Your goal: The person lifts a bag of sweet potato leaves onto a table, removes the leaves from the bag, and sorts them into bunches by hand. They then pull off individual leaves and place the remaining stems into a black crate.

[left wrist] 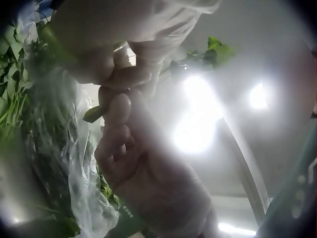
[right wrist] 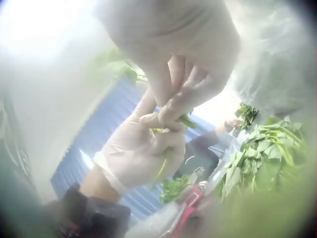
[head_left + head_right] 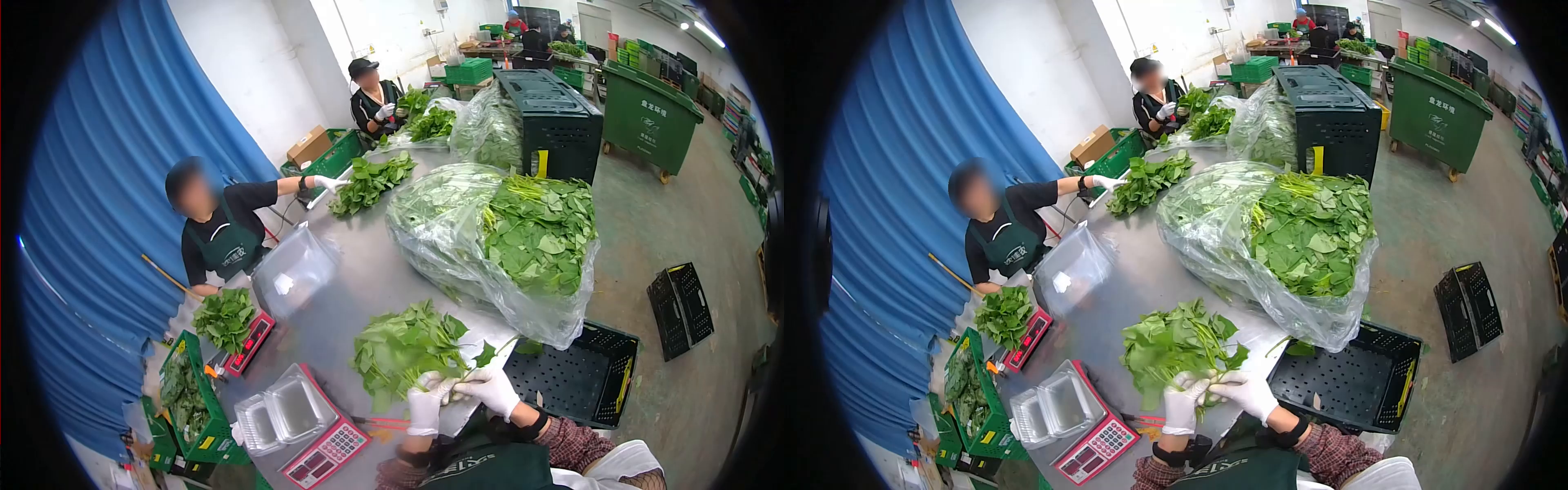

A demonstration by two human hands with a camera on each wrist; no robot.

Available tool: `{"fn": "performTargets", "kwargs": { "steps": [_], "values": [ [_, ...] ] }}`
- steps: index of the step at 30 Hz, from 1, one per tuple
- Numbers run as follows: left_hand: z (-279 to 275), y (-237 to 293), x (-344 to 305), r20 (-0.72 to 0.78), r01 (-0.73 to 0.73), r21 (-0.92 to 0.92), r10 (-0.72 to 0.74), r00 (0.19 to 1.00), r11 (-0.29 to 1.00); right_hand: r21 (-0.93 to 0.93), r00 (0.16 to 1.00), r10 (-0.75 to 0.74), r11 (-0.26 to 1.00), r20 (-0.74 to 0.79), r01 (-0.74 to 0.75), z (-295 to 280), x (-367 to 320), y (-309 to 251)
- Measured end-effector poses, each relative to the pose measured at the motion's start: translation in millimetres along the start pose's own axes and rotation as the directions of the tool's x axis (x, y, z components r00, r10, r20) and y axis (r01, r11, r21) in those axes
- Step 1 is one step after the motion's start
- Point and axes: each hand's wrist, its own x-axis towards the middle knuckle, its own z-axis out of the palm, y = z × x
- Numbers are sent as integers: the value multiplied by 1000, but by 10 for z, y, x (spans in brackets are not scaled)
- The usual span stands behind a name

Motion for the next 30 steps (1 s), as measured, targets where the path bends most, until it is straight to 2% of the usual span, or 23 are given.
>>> {"fn": "performTargets", "kwargs": {
  "steps": [1,3,4,5,7,8,9,11,12,13,15,16,17,18,19,20,21,22,24,26,27,29,30],
  "values": [
    [-16,-15,5,-1,1,1,-1,1000,1000,1,1000,2,1000,1,-2,-2,-4,-22],
    [-10,-14,18,-111,35,-121,-49,993,992,40,990,-26,999,-139,32,-9,-26,-82],
    [-10,-45,12,-116,27,-160,-46,992,987,134,988,18,991,-150,3,-13,-29,3],
    [14,-77,1,-115,28,-161,-47,992,986,134,988,19,991,-152,2,-21,-55,-2],
    [61,-136,-16,-117,42,-256,-74,990,966,26,958,-20,999,-285,29,9,-181,-129],
    [25,-115,-4,-123,39,-260,-73,990,965,122,937,9,992,-350,36,6,-244,-173],
    [-53,-63,32,-151,21,-294,-68,986,956,44,893,-15,998,-449,39,-83,-331,-267],
    [-265,46,96,-212,-22,-359,-58,976,933,287,791,20,937,-612,198,-634,-375,159],
    [-386,73,125,-156,-5,-346,-53,986,938,363,752,-5,873,-659,324,-963,-397,368],
    [-420,87,102,-170,-13,-346,-49,984,938,485,709,114,802,-696,348,-1200,-404,505],
    [-430,123,64,-61,59,-323,-83,995,945,759,711,420,603,-564,245,-1287,-459,501],
    [-390,132,84,3,95,-311,-99,995,946,775,965,146,627,-218,80,-1223,-409,527],
    [-345,123,95,10,97,-312,-99,995,945,569,850,330,821,-410,-45,-1033,-334,615],
    [-312,103,76,39,124,-266,-117,992,956,411,952,212,906,-223,-106,-700,-299,286],
    [-285,86,56,67,149,-218,-137,988,965,390,984,158,914,-87,-113,-541,-216,257],
    [-260,78,50,73,154,-214,-142,987,965,190,991,130,972,44,-136,-355,-148,13],
    [-243,76,45,102,179,-185,-163,981,966,-10,990,1,1000,141,0,-210,-49,-139],
    [-241,78,30,126,204,-153,-185,975,967,-68,978,-104,991,182,118,-115,78,-124],
    [-251,72,3,165,228,-110,-208,964,968,18,968,-79,997,239,77,-43,357,58],
    [-243,83,-23,157,237,-112,-218,963,965,145,904,-98,989,417,40,76,475,-118],
    [-224,103,-48,149,249,-120,-231,962,961,143,901,-99,989,423,41,96,479,-142],
    [-165,184,-98,90,203,-154,-191,977,967,380,848,-37,904,529,-198,135,491,-180],
    [-209,161,-103,126,222,-148,-205,971,964,465,863,-22,849,505,-251,196,428,-255]
  ]
}}
